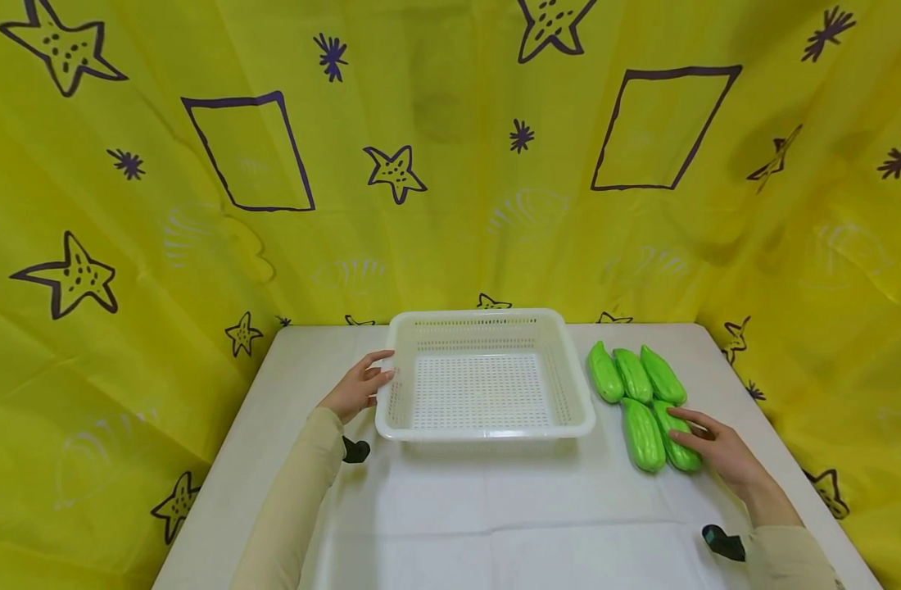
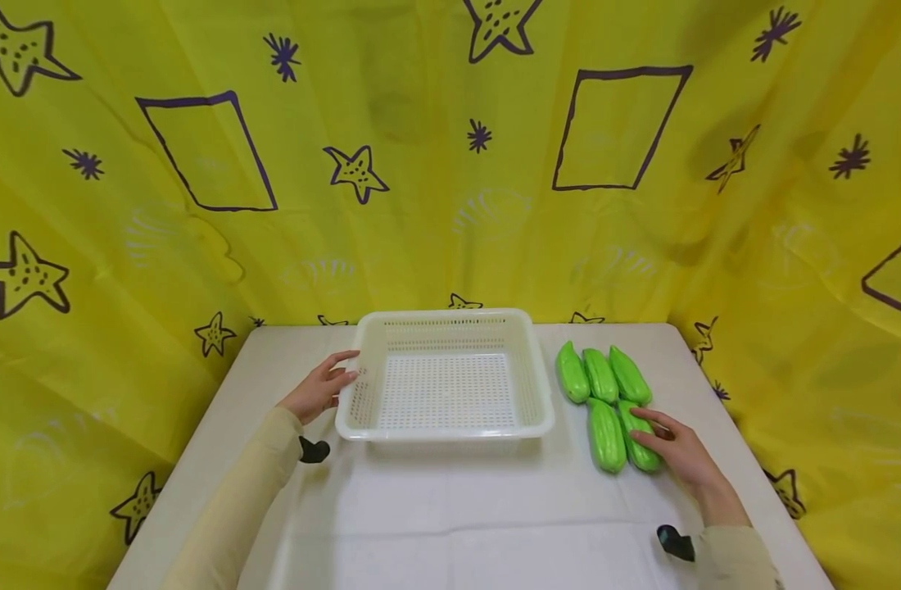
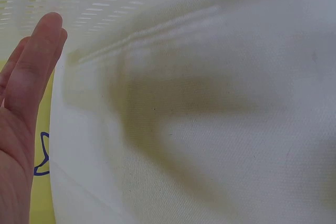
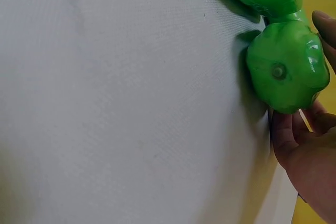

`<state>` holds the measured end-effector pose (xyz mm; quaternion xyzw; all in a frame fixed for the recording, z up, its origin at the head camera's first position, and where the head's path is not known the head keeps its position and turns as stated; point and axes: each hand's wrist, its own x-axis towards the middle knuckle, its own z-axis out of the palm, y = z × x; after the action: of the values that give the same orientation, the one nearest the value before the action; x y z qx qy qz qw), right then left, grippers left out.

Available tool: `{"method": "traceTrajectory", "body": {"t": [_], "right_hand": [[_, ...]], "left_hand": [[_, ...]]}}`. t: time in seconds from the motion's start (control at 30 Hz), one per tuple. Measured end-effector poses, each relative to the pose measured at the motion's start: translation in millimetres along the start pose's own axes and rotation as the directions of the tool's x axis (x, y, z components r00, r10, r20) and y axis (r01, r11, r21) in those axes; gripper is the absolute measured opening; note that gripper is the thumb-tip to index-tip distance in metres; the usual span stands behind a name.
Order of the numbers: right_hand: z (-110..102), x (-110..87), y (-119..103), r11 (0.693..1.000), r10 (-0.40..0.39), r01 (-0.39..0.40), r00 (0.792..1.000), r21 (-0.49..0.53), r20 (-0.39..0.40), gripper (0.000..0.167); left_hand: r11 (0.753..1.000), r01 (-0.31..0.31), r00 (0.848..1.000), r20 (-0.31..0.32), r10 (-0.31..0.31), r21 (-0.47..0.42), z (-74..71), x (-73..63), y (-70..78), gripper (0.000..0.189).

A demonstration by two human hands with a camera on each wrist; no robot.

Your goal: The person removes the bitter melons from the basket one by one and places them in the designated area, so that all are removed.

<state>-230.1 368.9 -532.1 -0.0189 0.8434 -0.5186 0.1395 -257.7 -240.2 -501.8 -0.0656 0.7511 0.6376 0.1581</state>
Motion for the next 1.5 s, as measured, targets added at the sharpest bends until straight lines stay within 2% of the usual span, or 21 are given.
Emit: {"method": "traceTrajectory", "body": {"t": [0.17, 0.43, 0.63, 0.83, 0.93, 1.03, 1.13, 1.2, 1.27, 1.37, 1.43, 1.5], "right_hand": [[-0.2, 1.7, 0.8, 1.0, -0.001, 0.001, 1.0, -0.003, -0.002, 0.062], [-3.3, 1.4, 1.9, 0.999, 0.037, -0.037, 0.999, -0.014, -0.002, 0.066], [-8.0, -1.1, -3.2, 0.997, 0.036, -0.037, 0.999, -0.074, -0.025, 0.068], [-10.5, -0.2, -15.9, 0.991, -0.071, 0.058, 0.992, -0.117, -0.108, 0.061], [-8.6, 3.0, -26.7, 0.985, -0.136, 0.113, 0.974, -0.133, -0.181, 0.058], [-4.0, 8.7, -42.0, 0.974, -0.196, 0.159, 0.95, -0.163, -0.242, 0.057], [2.8, 17.4, -62.3, 0.959, -0.249, 0.199, 0.931, -0.202, -0.267, 0.057], [9.1, 24.5, -77.1, 0.952, -0.263, 0.205, 0.927, -0.227, -0.267, 0.058], [17.2, 33.4, -92.6, 0.946, -0.268, 0.203, 0.929, -0.252, -0.255, 0.058], [28.5, 50.1, -116.0, 0.946, -0.236, 0.176, 0.949, -0.272, -0.208, 0.062], [35.9, 62.4, -132.5, 0.944, -0.2, 0.144, 0.966, -0.296, -0.167, 0.066], [44.0, 75.6, -148.9, 0.936, -0.175, 0.125, 0.976, -0.328, -0.129, 0.07]], "left_hand": [[1.0, 0.007, 1.0, -0.009, -0.007, 0.019, -0.8, -0.1, 0.9, 0.057], [1.0, -0.001, 1.0, 0.014, 0.001, 0.012, -1.7, 1.0, 1.2, 0.059], [1.0, 0.001, 1.0, 0.017, -0.001, 0.0, -1.6, 2.5, 0.7, 0.058], [1.0, 0.003, 1.0, 0.013, -0.003, 0.012, -0.3, 2.1, 0.6, 0.058], [1.0, -0.013, 1.0, 0.025, 0.012, 0.015, 0.2, 3.8, 1.4, 0.056], [0.997, -0.067, 0.997, 0.052, 0.064, 0.044, -0.9, 6.1, 2.7, 0.057], [0.99, -0.104, 0.993, 0.06, 0.099, 0.099, -0.6, 7.9, 6.3, 0.057], [0.984, -0.117, 0.993, 0.048, 0.111, 0.136, 0.6, 7.1, 11.1, 0.055], [0.976, -0.128, 0.992, 0.02, 0.126, 0.173, 1.9, 5.9, 17.2, 0.052], [0.954, -0.14, 0.984, -0.068, 0.163, 0.266, 5.1, 4.1, 31.1, 0.049], [0.917, -0.139, 0.97, -0.133, 0.202, 0.375, 6.1, 5.2, 41.2, 0.049], [0.867, -0.104, 0.953, -0.2, 0.226, 0.488, 6.7, 8.0, 52.4, 0.049]]}}
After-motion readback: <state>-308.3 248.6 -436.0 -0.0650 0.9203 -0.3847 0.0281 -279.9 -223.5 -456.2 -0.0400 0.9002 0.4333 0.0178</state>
